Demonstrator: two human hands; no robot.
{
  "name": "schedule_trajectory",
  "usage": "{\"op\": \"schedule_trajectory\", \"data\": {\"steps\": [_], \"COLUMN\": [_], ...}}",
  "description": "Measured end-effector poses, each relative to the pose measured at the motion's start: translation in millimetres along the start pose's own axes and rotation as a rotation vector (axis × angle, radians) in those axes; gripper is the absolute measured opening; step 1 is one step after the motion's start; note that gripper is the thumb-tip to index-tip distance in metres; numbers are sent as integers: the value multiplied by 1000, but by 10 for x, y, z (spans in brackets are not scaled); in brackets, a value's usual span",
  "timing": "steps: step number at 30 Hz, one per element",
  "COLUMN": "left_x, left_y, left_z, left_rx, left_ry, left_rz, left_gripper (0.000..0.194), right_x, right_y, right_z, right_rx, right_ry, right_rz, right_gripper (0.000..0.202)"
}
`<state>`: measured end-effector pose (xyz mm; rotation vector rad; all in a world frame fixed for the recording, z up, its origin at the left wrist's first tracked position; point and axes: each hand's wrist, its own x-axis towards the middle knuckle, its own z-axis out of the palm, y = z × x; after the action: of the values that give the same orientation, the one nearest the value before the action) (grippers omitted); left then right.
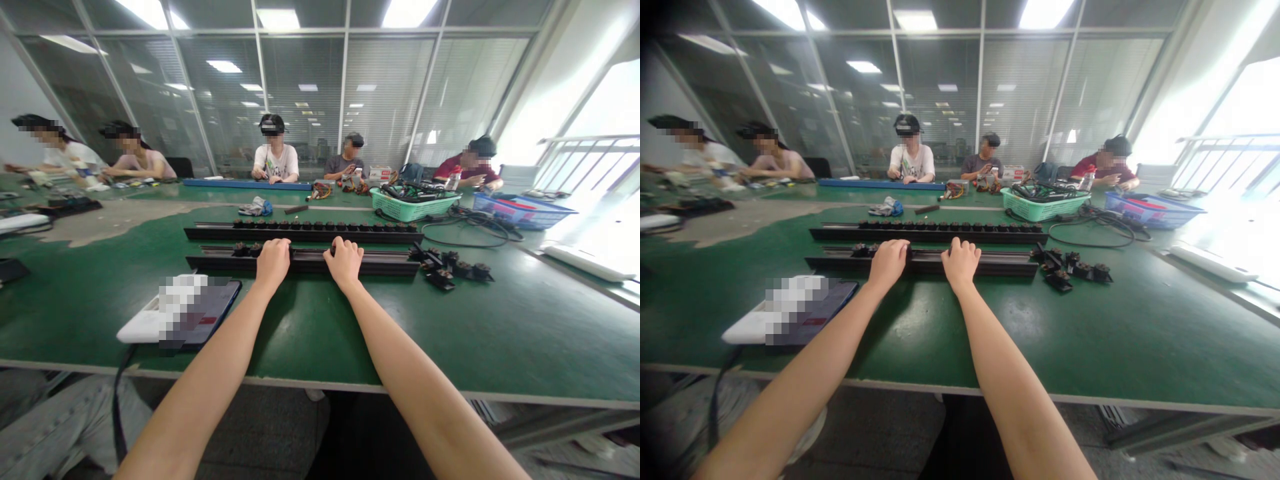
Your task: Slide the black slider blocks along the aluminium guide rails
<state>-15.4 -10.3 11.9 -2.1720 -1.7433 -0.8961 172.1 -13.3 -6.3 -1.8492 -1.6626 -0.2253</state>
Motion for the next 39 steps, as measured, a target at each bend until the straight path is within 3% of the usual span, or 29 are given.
{"op": "schedule_trajectory", "data": {"steps": [39], "left_x": [-14], "left_y": [24], "left_z": [-23], "left_rx": [3], "left_ry": [-5], "left_rz": [-7], "left_gripper": [40], "right_x": [15], "right_y": [43], "right_z": [20], "right_rx": [30], "right_ry": [60], "right_rz": [27], "right_gripper": [16]}}
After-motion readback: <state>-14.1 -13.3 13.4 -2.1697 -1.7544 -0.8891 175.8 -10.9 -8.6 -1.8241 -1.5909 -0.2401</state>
